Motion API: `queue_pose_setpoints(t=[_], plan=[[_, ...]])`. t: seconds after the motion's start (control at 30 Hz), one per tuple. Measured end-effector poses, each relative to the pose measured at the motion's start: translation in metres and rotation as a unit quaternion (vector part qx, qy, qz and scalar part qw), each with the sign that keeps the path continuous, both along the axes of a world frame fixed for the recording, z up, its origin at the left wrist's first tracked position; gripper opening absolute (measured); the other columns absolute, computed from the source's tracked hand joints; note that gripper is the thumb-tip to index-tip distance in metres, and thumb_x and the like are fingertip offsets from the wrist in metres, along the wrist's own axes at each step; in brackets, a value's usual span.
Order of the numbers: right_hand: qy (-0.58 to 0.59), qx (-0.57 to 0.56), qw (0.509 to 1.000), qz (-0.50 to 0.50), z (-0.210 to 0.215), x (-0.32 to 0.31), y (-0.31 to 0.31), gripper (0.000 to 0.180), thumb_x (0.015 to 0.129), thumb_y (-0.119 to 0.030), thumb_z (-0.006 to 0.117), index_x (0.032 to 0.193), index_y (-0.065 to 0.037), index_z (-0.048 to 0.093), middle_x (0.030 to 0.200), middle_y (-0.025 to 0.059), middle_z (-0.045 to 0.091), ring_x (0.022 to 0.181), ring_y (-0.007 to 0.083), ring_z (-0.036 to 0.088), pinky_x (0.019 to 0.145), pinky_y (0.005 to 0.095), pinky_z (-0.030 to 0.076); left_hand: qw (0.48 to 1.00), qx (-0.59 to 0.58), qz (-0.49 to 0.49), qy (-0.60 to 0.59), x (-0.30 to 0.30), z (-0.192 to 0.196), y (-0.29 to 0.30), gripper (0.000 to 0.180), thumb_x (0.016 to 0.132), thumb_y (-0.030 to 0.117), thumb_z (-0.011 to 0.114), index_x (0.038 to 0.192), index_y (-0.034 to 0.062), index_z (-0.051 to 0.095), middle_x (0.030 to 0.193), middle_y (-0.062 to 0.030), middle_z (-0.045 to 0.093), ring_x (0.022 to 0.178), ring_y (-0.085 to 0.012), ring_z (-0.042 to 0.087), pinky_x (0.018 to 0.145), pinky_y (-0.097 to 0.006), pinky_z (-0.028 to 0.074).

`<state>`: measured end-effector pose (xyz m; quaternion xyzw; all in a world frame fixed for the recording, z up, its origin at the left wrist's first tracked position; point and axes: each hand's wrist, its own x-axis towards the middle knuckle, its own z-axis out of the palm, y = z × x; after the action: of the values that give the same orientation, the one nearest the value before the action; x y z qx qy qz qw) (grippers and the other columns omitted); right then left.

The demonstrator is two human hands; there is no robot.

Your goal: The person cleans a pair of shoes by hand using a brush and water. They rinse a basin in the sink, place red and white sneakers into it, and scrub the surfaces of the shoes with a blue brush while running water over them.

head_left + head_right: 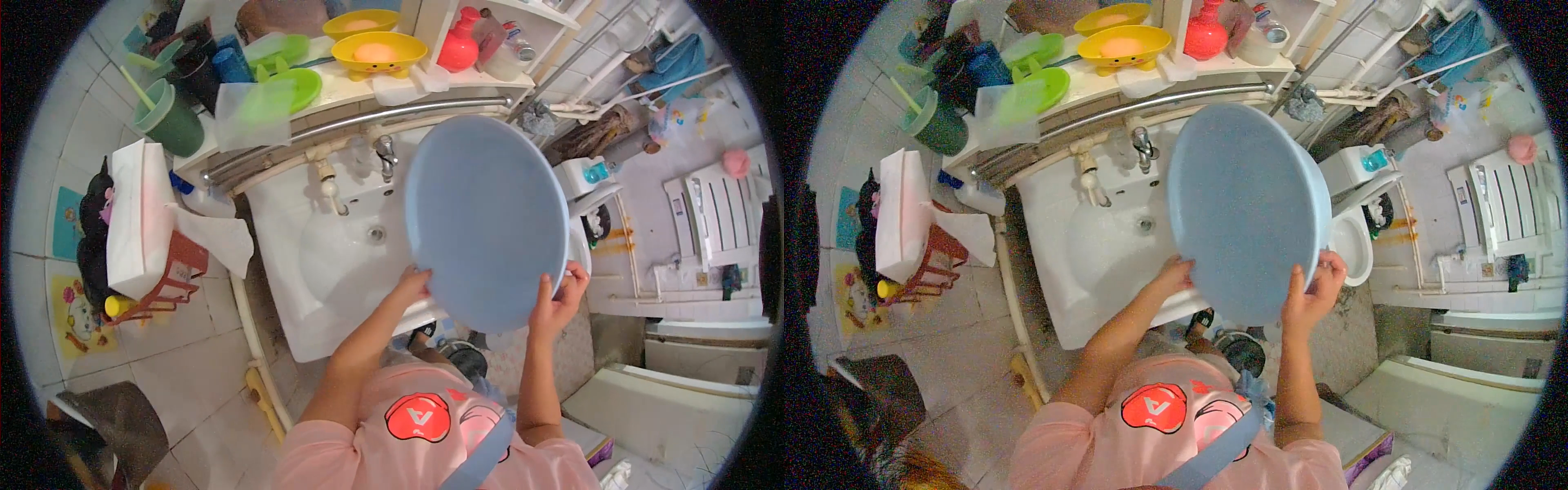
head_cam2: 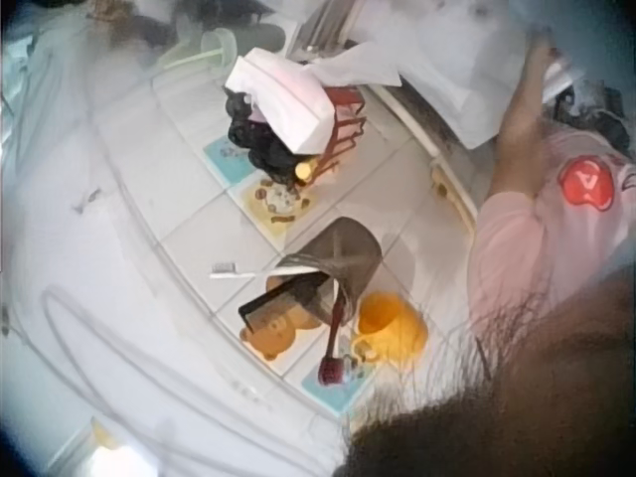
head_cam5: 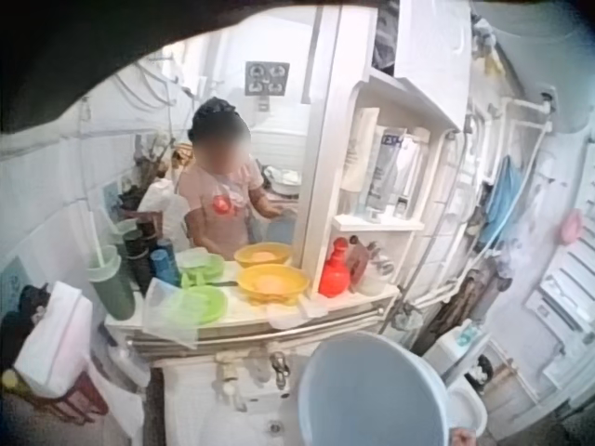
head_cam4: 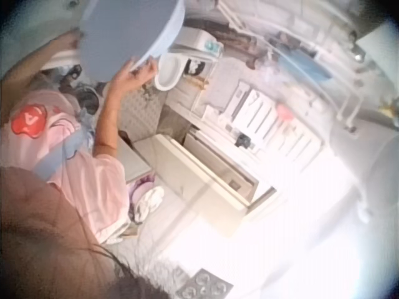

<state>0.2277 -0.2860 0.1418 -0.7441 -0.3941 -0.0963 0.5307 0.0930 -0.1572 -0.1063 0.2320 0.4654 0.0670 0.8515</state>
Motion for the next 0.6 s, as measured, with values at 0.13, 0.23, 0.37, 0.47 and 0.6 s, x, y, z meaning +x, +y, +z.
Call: queue_pose_setpoints(t=[0.13,0.23,0.37,0.47,0.6], plan=[[0.129,0.03,0.991,0.021,-0.022,0.003,0.004,0.011,0.078,-0.005,0.062,0.076,-0.002,0.052,0.105,0.008,0.044,0.09,0.0141,0.047,0.074,0.025,0.04,0.998,0.047,0.049,-0.019,-0.089,0.009,0.014,0.039,0.088,0.018,0.053,0.115,-0.0073,0.041,0.104,-0.0214,0.056,0.087,-0.0285,0.061,0.072,-0.044,0.054],[0.216,0.021,0.976,0.028,-0.053,0.001,0.003,0.009,0.079,-0.004,0.061,0.079,-0.001,0.053,0.11,0.0076,0.045,0.093,0.0146,0.048,0.08,0.0266,0.039,0.986,0.121,0.035,0.11,-0.135,0.053,0.019,0.031,0.086,0.016,0.054,0.107,-0.0067,0.048,0.095,-0.0203,0.059,0.077,-0.0291,0.063,0.06,-0.041,0.056],[0.313,0.0,0.948,0.05,-0.095,-0.006,0.012,0.011,0.078,-0.002,0.059,0.086,0.001,0.053,0.114,0.0094,0.046,0.096,0.0168,0.048,0.085,0.0294,0.038,0.965,0.202,-0.01,0.165,-0.188,0.066,0.032,0.031,0.087,0.02,0.054,0.105,-0.0056,0.052,0.085,-0.0159,0.062,0.066,-0.0224,0.063,0.056,-0.034,0.055],[0.355,-0.015,0.933,0.056,-0.125,-0.005,0.015,0.02,0.078,-0.001,0.057,0.098,0.002,0.054,0.112,0.0093,0.049,0.096,0.0178,0.05,0.084,0.0304,0.04,0.953,0.23,0.002,0.196,-0.207,0.078,0.044,0.034,0.084,0.021,0.057,0.105,-0.0057,0.054,0.08,-0.0134,0.063,0.059,-0.0207,0.062,0.048,-0.031,0.053],[0.488,0.019,0.869,0.079,-0.134,-0.013,0.016,0.03,0.078,0.001,0.054,0.108,0.002,0.053,0.103,0.0091,0.056,0.09,0.0191,0.054,0.08,0.0314,0.043,0.821,0.418,-0.122,0.37,-0.203,0.105,0.065,0.039,0.08,0.013,0.058,0.113,-0.0052,0.048,0.105,-0.0227,0.056,0.09,-0.0308,0.058,0.072,-0.04,0.05]])
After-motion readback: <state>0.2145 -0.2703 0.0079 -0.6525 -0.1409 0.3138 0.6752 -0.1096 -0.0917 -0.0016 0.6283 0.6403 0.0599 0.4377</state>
